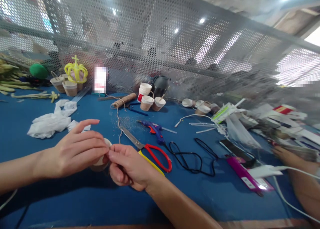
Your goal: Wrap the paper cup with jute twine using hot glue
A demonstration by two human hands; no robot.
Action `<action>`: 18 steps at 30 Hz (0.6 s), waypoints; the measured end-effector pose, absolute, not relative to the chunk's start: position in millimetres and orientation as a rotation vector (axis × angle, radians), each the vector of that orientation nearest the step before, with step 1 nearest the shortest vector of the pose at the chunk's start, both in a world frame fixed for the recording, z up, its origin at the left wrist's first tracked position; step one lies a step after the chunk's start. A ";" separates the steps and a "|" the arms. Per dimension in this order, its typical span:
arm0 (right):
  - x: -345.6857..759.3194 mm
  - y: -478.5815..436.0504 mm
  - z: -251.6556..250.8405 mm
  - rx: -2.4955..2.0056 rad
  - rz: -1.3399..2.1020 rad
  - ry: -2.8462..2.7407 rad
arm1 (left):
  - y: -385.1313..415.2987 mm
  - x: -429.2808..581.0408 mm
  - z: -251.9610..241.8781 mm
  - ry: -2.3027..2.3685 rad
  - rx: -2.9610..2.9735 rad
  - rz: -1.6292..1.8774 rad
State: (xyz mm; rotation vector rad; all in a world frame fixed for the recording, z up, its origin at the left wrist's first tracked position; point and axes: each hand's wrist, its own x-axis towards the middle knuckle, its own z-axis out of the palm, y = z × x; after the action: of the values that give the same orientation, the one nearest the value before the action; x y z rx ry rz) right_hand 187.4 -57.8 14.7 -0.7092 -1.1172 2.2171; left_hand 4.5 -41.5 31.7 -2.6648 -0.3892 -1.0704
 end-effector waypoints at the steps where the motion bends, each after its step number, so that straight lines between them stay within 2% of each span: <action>1: 187.1 -58.2 15.1 -0.654 2.265 -1.092 | -42.7 5.1 32.7 -0.374 -2.641 -1.094; 10: 187.6 -59.6 18.6 -0.426 2.452 -1.021 | -48.0 4.6 43.0 -0.317 -2.605 -1.016; 18: 187.2 -61.8 21.1 -0.376 2.459 -1.036 | -47.6 5.9 38.2 -0.273 -2.585 -1.178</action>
State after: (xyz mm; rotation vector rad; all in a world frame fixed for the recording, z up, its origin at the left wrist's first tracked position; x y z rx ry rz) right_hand 187.2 -61.8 21.1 -0.3756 -1.0364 2.4585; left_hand 5.9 -47.6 38.2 -2.5846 -0.2728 -1.1780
